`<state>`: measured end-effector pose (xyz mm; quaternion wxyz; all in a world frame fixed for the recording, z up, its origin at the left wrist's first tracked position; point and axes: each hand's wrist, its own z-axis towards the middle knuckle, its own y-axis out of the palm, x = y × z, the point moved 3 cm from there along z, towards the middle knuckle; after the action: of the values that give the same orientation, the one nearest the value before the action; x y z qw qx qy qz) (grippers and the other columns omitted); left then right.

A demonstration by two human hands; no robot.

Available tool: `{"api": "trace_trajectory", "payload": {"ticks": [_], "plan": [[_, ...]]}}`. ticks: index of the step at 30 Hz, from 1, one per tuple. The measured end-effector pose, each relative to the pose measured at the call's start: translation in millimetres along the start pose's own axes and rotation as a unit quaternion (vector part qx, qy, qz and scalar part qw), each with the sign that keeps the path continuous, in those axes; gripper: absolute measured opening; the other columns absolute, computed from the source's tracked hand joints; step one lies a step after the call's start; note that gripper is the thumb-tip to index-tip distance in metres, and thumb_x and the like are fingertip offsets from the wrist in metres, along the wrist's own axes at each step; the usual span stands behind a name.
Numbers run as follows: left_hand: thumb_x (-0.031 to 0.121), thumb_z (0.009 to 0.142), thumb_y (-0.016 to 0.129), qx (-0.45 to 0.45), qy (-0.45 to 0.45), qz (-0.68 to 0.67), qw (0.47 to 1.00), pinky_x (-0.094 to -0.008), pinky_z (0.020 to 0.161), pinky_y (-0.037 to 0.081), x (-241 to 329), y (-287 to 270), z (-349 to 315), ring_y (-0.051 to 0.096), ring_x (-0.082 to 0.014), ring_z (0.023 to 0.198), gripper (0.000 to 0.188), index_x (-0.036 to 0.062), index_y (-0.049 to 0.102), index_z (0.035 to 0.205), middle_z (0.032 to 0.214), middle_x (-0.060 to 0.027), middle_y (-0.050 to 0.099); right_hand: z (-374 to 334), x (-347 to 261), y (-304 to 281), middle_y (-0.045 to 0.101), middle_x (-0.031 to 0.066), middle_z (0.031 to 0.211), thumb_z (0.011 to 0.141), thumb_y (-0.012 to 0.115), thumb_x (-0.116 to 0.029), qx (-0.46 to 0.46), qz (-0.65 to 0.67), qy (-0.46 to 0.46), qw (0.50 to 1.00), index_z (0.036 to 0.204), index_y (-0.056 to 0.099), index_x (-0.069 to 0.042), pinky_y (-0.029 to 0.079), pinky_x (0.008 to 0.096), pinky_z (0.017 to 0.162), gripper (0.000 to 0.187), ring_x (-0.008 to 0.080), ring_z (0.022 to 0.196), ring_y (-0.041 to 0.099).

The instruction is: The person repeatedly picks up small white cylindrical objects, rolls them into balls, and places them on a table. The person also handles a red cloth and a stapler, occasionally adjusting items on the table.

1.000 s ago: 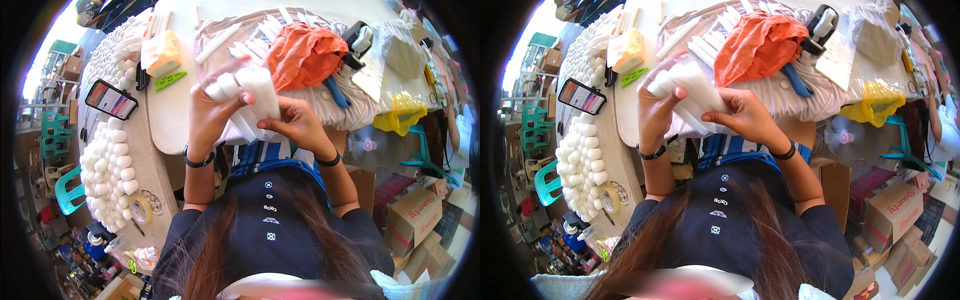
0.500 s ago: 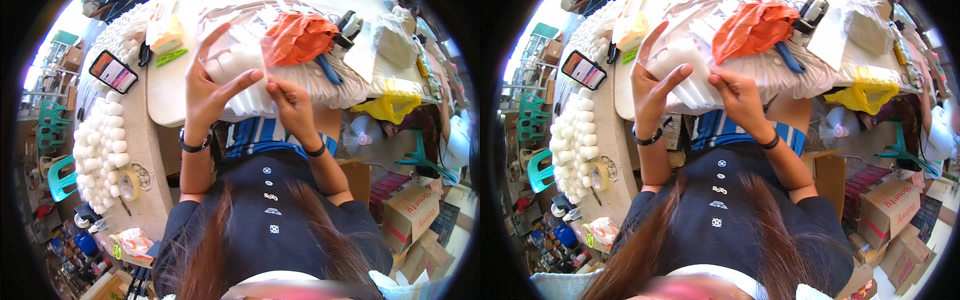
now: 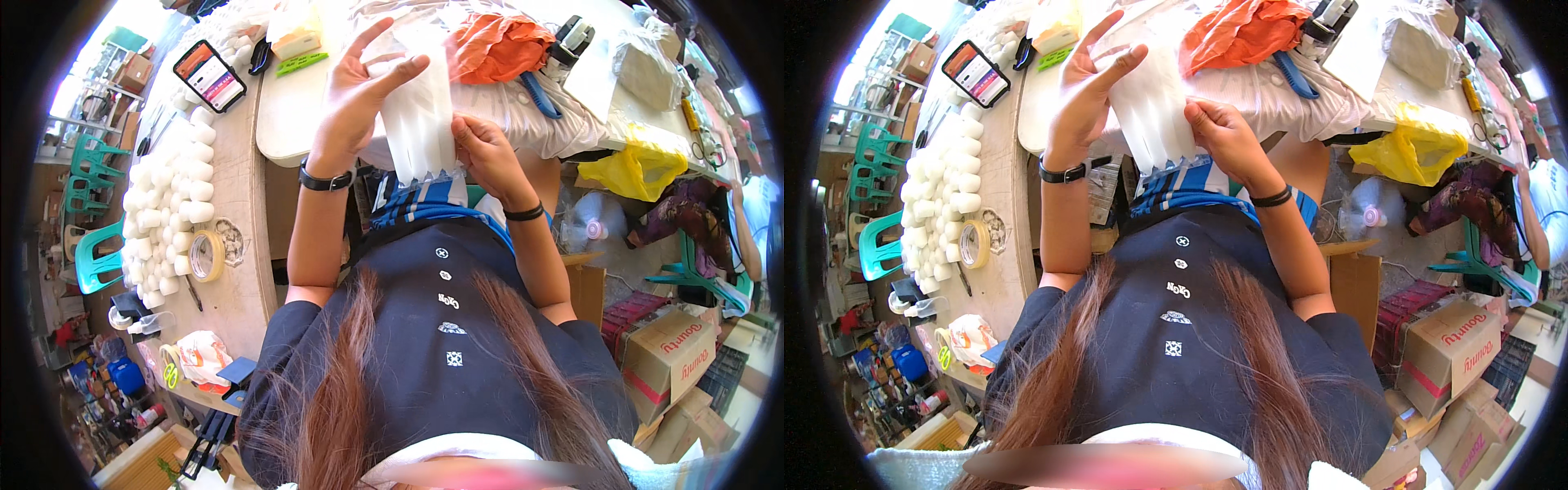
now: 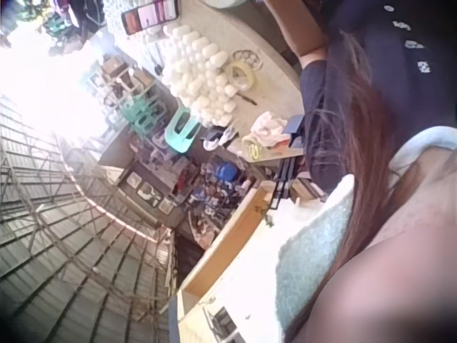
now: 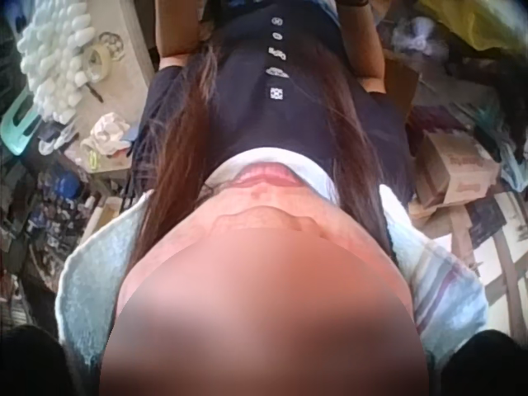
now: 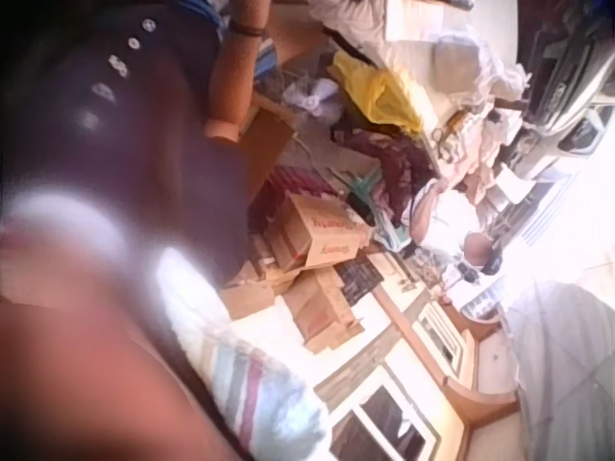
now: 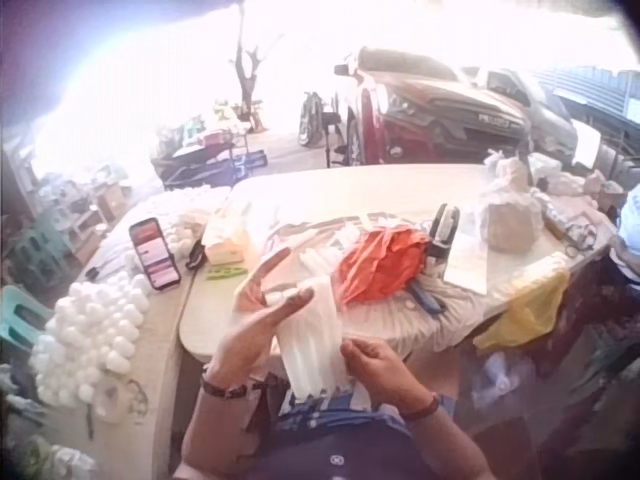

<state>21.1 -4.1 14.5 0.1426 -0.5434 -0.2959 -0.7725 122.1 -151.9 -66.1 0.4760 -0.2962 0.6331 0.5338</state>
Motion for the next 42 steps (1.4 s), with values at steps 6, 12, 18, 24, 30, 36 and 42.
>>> {"api": "trace_trajectory", "payload": {"ticks": [6, 12, 18, 24, 30, 36, 42], "plan": [[0.007, 0.084, 0.081, 0.013, 0.001, -0.011, 1.000, -0.0295, 0.085, 0.059, -14, -19, 0, 0.071, -0.0181, 0.097, 0.068, 0.0027, 0.047, 0.143, 0.111, -0.0163, 0.072, -1, 19, 5, 0.064, -0.0041, 0.094, 0.104, 0.055, -0.040, 0.072, 0.074, 0.016, 0.995, 0.120, 0.062, -0.001, 0.045, 0.0199, 0.071, 0.043, 0.0033, 0.079, 0.055], [0.007, 0.086, 0.079, 0.008, 0.022, -0.027, 0.999, -0.0274, 0.086, 0.057, -17, -24, 0, 0.071, -0.0161, 0.096, 0.062, 0.0016, 0.050, 0.140, 0.111, -0.0161, 0.072, -4, 37, 1, 0.045, -0.0086, 0.072, 0.104, 0.051, -0.045, 0.035, 0.036, 0.093, 0.994, 0.105, 0.062, -0.007, 0.032, 0.0203, 0.053, 0.039, 0.0021, 0.059, 0.037], [0.004, 0.088, 0.075, -0.013, -0.060, -0.077, 0.995, -0.0267, 0.086, 0.056, -14, -39, 6, 0.069, -0.0159, 0.099, 0.073, 0.0031, 0.038, 0.150, 0.114, -0.0141, 0.071, 6, 39, -9, 0.049, -0.0064, 0.075, 0.105, 0.049, -0.044, 0.047, -0.068, 0.025, 0.996, 0.102, 0.065, -0.005, 0.035, 0.0218, 0.055, 0.043, 0.0039, 0.062, 0.041], [-0.001, 0.087, 0.073, -0.025, 0.066, -0.098, 0.993, -0.0351, 0.103, 0.051, 5, -87, 28, 0.065, -0.0217, 0.115, 0.071, 0.0039, 0.038, 0.149, 0.114, -0.0088, 0.072, 23, -24, -16, 0.070, 0.0095, 0.101, 0.100, 0.059, -0.020, 0.099, -0.434, -0.233, 0.865, 0.124, 0.062, 0.001, 0.051, 0.0320, 0.077, 0.032, 0.0225, 0.085, 0.066], [0.006, 0.090, 0.073, 0.020, 0.171, 0.149, 0.974, -0.0291, 0.091, 0.056, 13, -116, 8, 0.070, -0.0163, 0.102, 0.053, 0.0009, 0.052, 0.138, 0.112, -0.0127, 0.073, 22, -23, -20, 0.069, 0.0085, 0.121, 0.088, 0.063, -0.010, 0.127, -0.725, -0.410, 0.539, 0.126, 0.066, -0.011, 0.051, 0.0387, 0.098, 0.038, 0.0257, 0.115, 0.064], [0.038, 0.099, 0.060, -0.042, 0.278, 0.591, 0.756, -0.0483, 0.115, 0.035, -45, -50, -44, 0.050, -0.0306, 0.136, 0.054, 0.0055, 0.052, 0.141, 0.142, -0.0180, 0.055, 19, 22, -31, 0.061, 0.0100, 0.138, 0.094, 0.056, -0.019, 0.047, -0.801, -0.376, 0.464, 0.135, 0.063, -0.015, 0.038, 0.0459, 0.115, 0.041, 0.0281, 0.132, 0.054], [0.073, 0.085, 0.056, -0.054, 0.184, 0.704, 0.684, -0.0561, 0.122, 0.012, -81, -37, -42, 0.036, -0.0296, 0.146, 0.095, 0.0050, 0.041, 0.150, 0.156, -0.0167, 0.040, 25, 21, -36, 0.058, 0.0065, 0.141, 0.089, 0.064, -0.019, 0.053, -0.783, -0.383, 0.486, 0.138, 0.060, -0.017, 0.042, 0.0423, 0.113, 0.049, 0.0250, 0.134, 0.052]]}}
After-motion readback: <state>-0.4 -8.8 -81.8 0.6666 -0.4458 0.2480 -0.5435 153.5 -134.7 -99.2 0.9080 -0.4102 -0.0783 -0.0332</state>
